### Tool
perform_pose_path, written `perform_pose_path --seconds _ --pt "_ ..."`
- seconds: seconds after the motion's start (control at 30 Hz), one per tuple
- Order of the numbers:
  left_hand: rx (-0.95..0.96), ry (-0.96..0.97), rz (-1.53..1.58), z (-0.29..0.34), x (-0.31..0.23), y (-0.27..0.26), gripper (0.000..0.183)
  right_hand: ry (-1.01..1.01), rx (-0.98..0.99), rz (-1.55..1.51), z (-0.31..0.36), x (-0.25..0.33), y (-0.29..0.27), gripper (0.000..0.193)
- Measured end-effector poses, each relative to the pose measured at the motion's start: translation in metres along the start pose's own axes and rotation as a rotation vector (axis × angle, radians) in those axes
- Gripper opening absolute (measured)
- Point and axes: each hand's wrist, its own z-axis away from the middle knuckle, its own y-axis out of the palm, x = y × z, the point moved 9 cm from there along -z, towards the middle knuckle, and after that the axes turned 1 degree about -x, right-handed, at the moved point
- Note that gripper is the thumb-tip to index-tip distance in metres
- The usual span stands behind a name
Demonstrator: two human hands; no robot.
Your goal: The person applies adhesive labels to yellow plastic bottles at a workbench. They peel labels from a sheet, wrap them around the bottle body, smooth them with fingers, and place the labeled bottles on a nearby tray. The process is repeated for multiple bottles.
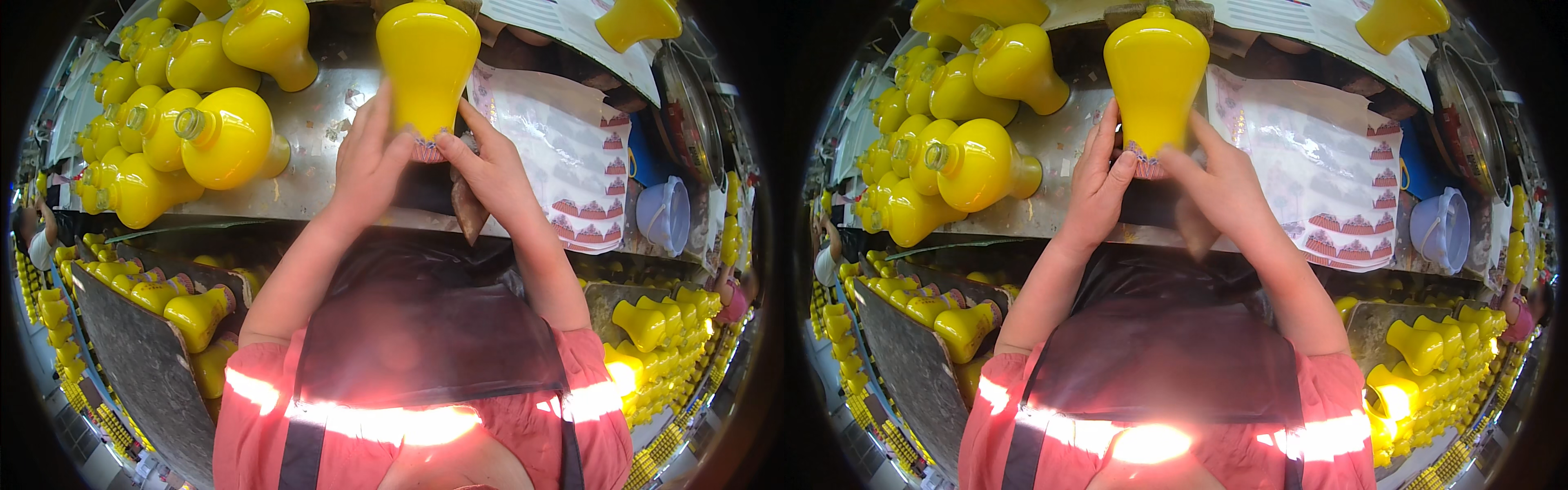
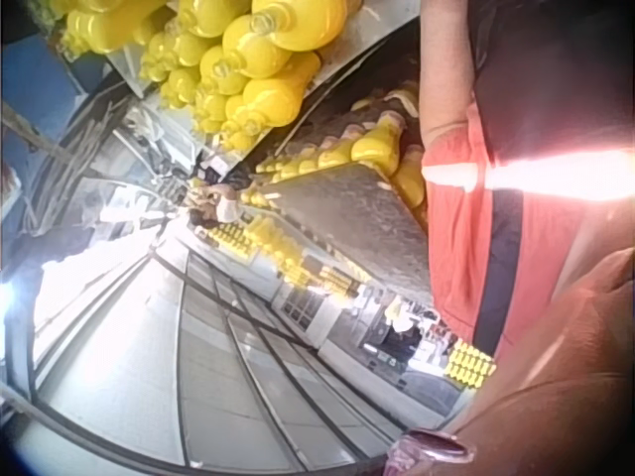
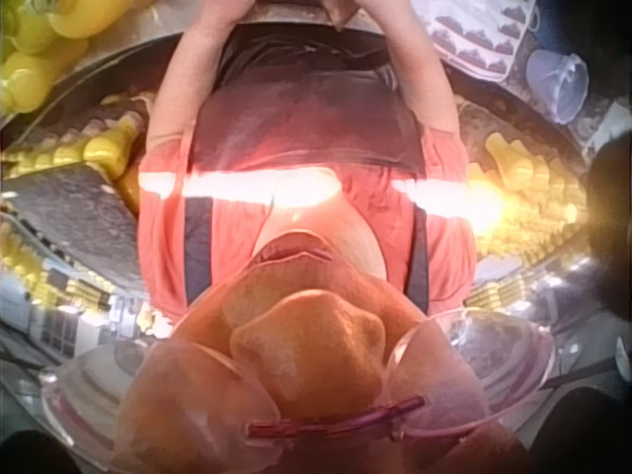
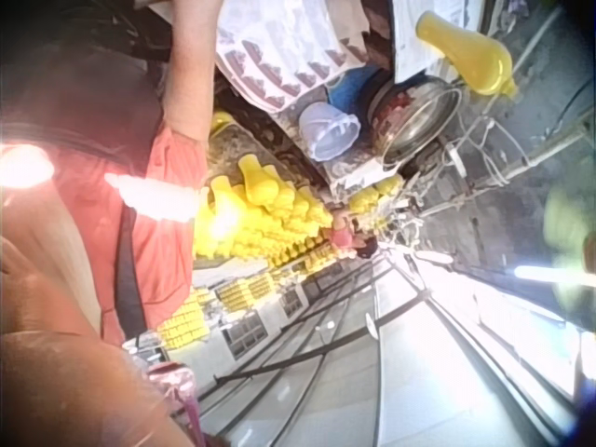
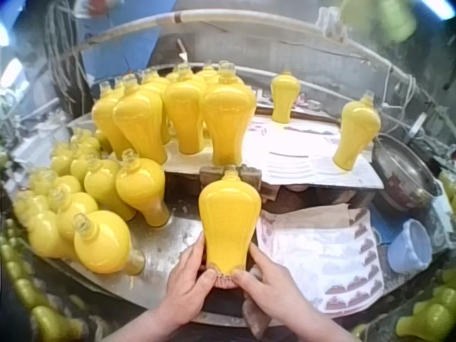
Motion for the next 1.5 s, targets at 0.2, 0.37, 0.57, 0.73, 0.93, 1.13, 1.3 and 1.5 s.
perform_pose_path --seconds 0.2,0.37,0.57,0.73,0.93,1.13,1.3,1.5 --pt "-0.006 -0.024 0.04 0.0 0.003 0.001 0.067 -0.079 -0.113 0.012 -0.001 0.002 -0.001 0.062" --pt "-0.019 -0.031 0.057 0.0 0.005 0.001 0.068 -0.116 -0.199 0.004 -0.001 0.002 0.0 0.058" --pt "-0.017 -0.058 0.171 -0.001 0.012 0.0 0.065 -0.08 -0.173 0.01 -0.001 0.005 -0.001 0.057" --pt "-0.024 -0.008 0.137 -0.002 0.011 0.0 0.064 0.033 0.007 -0.129 0.0 -0.005 0.003 0.063" --pt "-0.046 0.083 -0.02 -0.002 0.001 0.002 0.064 -0.09 -0.095 -0.001 -0.001 -0.001 0.0 0.064" --pt "-0.056 0.085 -0.055 -0.002 -0.003 0.002 0.064 -0.103 -0.125 0.03 -0.001 0.002 -0.001 0.064" --pt "-0.051 0.071 -0.037 -0.002 -0.002 0.002 0.065 -0.107 -0.132 0.043 -0.001 0.003 0.0 0.064" --pt "-0.052 0.065 -0.052 -0.002 -0.001 0.003 0.066 -0.105 -0.149 0.041 -0.002 0.0 0.001 0.063"
